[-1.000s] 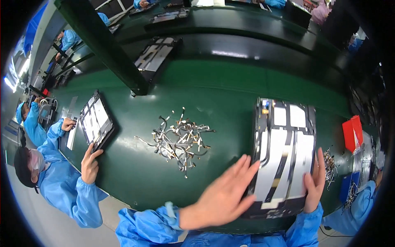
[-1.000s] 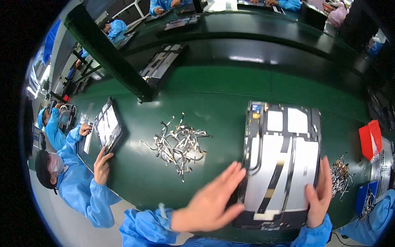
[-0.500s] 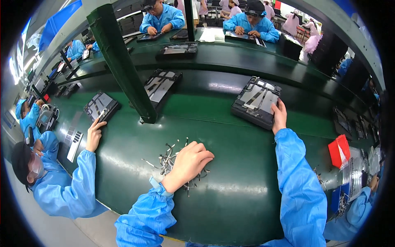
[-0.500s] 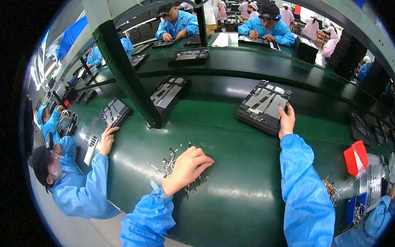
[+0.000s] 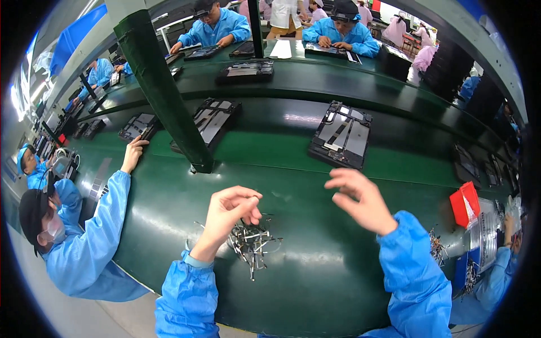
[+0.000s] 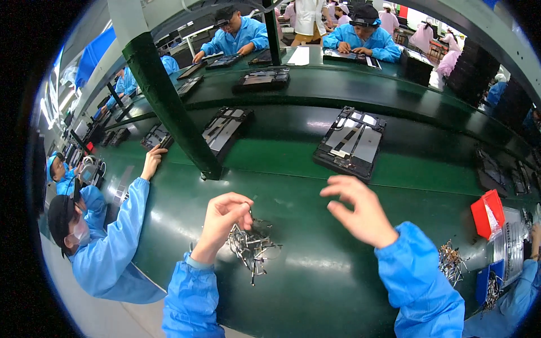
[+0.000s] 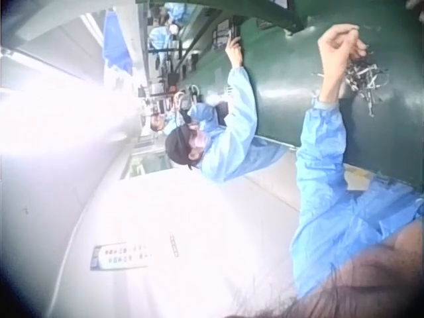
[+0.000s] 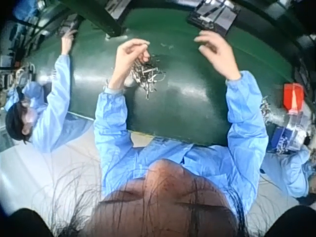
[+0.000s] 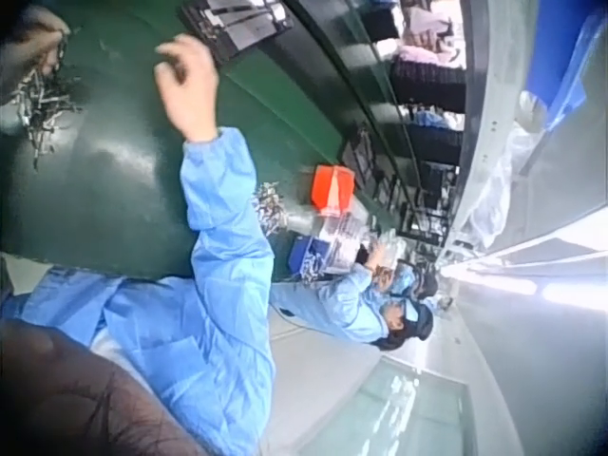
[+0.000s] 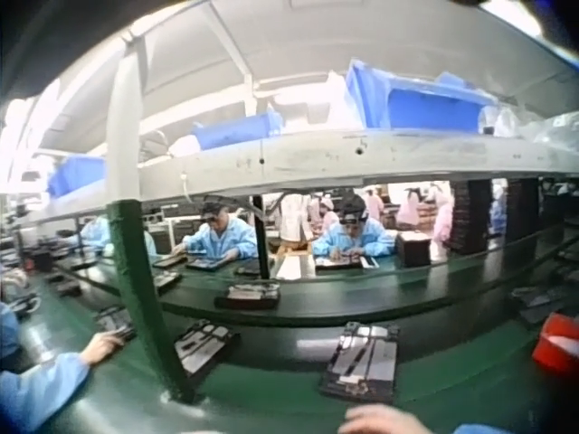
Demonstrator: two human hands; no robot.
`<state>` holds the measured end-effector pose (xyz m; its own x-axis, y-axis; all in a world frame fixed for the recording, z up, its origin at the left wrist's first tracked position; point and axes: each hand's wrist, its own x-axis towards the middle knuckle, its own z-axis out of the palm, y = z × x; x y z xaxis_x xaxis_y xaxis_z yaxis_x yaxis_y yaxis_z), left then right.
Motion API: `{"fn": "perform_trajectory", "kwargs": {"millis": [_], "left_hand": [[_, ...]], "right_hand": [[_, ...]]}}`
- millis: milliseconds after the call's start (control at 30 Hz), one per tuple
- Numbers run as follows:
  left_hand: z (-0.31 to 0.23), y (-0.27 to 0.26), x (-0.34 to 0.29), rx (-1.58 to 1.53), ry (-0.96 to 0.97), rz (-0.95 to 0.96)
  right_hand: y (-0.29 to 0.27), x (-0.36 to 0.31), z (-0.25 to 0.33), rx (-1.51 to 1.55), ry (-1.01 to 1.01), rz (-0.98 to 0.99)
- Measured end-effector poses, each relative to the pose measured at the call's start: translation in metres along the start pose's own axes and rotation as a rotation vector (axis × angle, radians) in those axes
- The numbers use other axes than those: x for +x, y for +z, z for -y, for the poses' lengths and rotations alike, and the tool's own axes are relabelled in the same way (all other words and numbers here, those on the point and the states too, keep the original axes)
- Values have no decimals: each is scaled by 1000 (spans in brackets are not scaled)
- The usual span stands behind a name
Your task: The person assembles internal electronic components, ribbon cables, and internal wiring into a tablet chassis by hand.
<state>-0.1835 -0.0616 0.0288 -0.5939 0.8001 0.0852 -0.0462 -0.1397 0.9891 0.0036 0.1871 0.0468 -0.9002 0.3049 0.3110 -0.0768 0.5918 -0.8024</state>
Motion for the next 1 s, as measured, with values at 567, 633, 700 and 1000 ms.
{"fn": "perform_trajectory", "kwargs": {"millis": [567,633,700,1000], "left_hand": [[-18,-7,-67,-521,-89,-70],[-27,4,-72,-564,-142,57],[-18,7,-84,-459,-145,47],[25,51,-125,-26,-259,-212]], "right_hand": [[68,-11,40,89,58,234],[65,-14,47,220,155,326],[62,-23,54,360,211,384],[95,-40,38,371,216,364]]}}
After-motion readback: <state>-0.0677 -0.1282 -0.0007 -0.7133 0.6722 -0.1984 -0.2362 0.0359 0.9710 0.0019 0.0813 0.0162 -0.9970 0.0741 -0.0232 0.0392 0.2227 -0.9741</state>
